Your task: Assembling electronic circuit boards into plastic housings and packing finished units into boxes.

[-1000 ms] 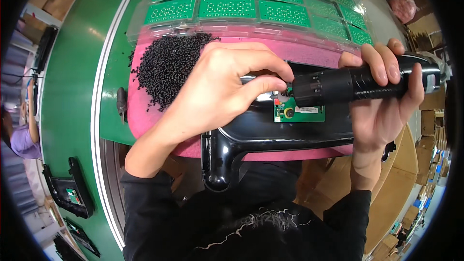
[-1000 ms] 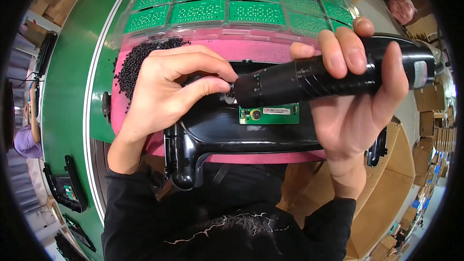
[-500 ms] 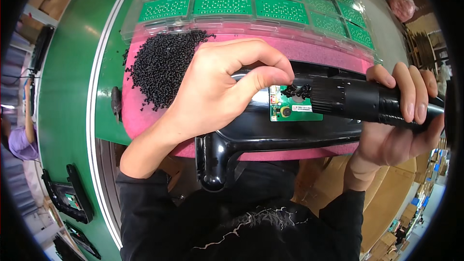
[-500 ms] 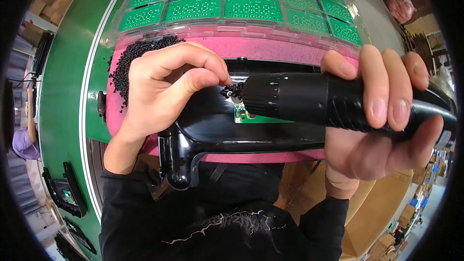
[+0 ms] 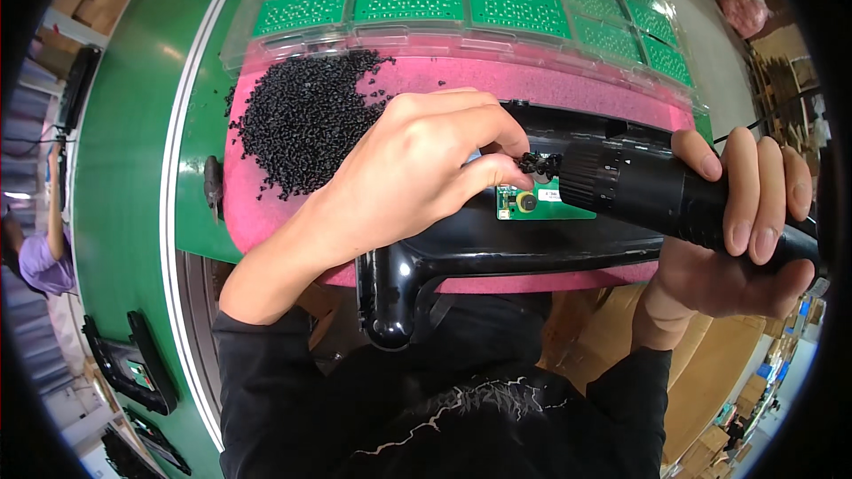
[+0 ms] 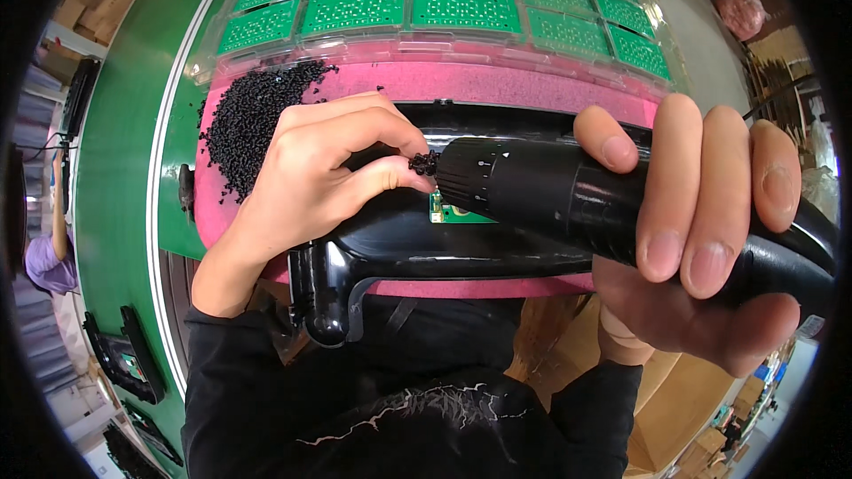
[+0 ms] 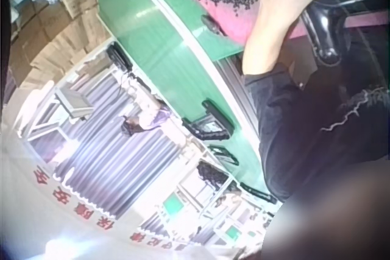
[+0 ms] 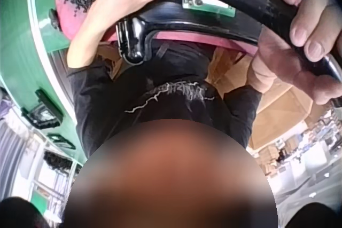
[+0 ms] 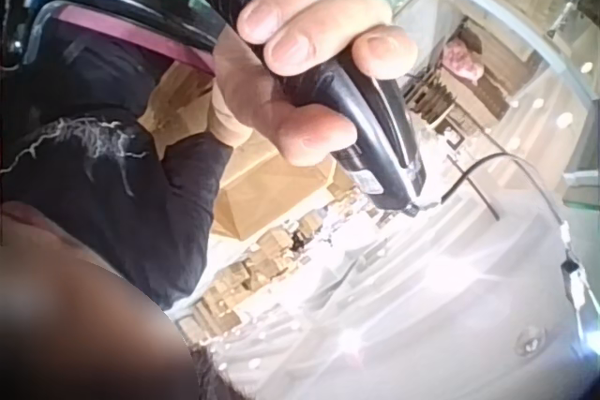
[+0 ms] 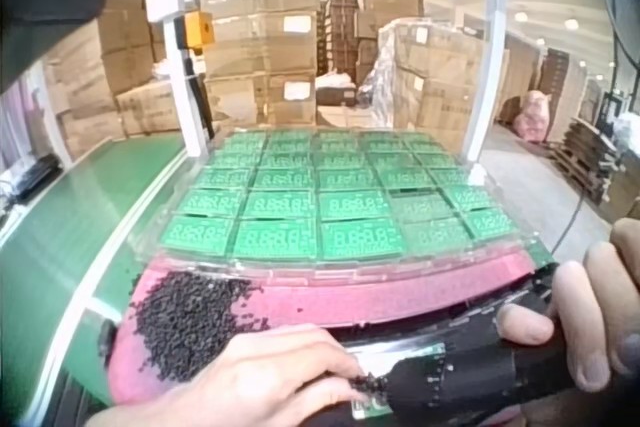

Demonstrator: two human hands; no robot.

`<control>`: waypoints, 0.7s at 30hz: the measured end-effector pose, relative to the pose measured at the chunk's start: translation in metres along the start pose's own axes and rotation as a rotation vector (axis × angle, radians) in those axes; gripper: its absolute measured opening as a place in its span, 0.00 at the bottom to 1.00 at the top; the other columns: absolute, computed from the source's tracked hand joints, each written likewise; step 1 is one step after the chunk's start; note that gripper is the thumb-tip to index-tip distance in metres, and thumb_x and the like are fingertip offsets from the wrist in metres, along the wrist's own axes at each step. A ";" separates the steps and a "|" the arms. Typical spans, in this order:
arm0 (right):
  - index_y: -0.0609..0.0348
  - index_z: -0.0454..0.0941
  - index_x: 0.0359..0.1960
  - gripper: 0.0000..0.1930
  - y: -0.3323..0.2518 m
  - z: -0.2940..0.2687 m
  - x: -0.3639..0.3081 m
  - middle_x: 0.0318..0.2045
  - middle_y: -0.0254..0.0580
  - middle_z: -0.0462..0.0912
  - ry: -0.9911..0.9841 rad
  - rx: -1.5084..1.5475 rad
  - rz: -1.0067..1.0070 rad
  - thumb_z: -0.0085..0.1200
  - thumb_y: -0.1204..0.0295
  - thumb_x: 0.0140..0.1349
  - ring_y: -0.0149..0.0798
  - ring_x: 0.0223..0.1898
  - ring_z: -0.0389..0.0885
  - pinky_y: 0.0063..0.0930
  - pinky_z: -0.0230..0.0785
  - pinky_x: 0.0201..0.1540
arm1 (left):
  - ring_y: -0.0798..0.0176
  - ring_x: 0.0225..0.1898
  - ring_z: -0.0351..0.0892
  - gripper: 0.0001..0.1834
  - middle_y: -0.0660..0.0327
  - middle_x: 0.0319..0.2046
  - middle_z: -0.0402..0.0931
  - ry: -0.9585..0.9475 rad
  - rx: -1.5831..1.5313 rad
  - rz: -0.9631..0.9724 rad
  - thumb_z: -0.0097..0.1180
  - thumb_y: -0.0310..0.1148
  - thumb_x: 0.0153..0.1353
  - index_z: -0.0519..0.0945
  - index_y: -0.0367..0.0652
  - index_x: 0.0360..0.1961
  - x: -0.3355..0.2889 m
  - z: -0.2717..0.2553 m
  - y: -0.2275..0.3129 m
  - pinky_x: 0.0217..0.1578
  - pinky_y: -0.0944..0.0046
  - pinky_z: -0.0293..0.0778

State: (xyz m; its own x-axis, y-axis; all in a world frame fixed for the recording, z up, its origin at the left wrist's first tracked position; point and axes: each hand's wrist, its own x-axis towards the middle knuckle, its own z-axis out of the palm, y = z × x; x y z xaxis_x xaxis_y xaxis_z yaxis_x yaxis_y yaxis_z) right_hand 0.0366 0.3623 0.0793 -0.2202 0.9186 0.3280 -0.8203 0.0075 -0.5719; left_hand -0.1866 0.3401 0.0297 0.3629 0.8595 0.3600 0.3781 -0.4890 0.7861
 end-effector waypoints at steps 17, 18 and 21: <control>0.51 0.65 0.37 0.16 -0.014 0.002 0.013 0.23 0.22 0.69 0.042 -0.234 0.029 0.58 0.64 0.53 0.23 0.27 0.65 0.24 0.55 0.43 | 0.59 0.26 0.80 0.05 0.59 0.26 0.80 0.232 0.209 0.111 0.63 0.21 0.48 0.80 0.37 0.28 0.000 -0.006 -0.013 0.29 0.66 0.73; 0.53 0.65 0.38 0.15 -0.020 -0.002 0.014 0.23 0.24 0.68 0.001 -0.406 0.068 0.56 0.63 0.54 0.24 0.26 0.64 0.24 0.55 0.42 | 0.57 0.27 0.80 0.05 0.58 0.26 0.79 0.195 0.127 0.068 0.63 0.22 0.49 0.79 0.36 0.28 0.000 -0.005 -0.012 0.29 0.65 0.75; 0.56 0.67 0.39 0.12 -0.028 -0.017 0.011 0.24 0.27 0.67 -0.014 -0.597 0.123 0.51 0.64 0.59 0.26 0.27 0.63 0.26 0.58 0.41 | 0.59 0.30 0.80 0.04 0.58 0.27 0.79 -0.003 0.019 0.045 0.62 0.22 0.51 0.79 0.36 0.28 -0.001 0.010 -0.010 0.32 0.65 0.76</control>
State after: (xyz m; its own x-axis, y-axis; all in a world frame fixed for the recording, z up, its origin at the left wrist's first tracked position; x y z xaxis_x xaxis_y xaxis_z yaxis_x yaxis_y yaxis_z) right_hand 0.0656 0.3787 0.0861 -0.3046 0.9217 0.2404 -0.3513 0.1259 -0.9277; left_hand -0.1824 0.3424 0.0164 0.3820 0.8364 0.3931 0.3776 -0.5295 0.7597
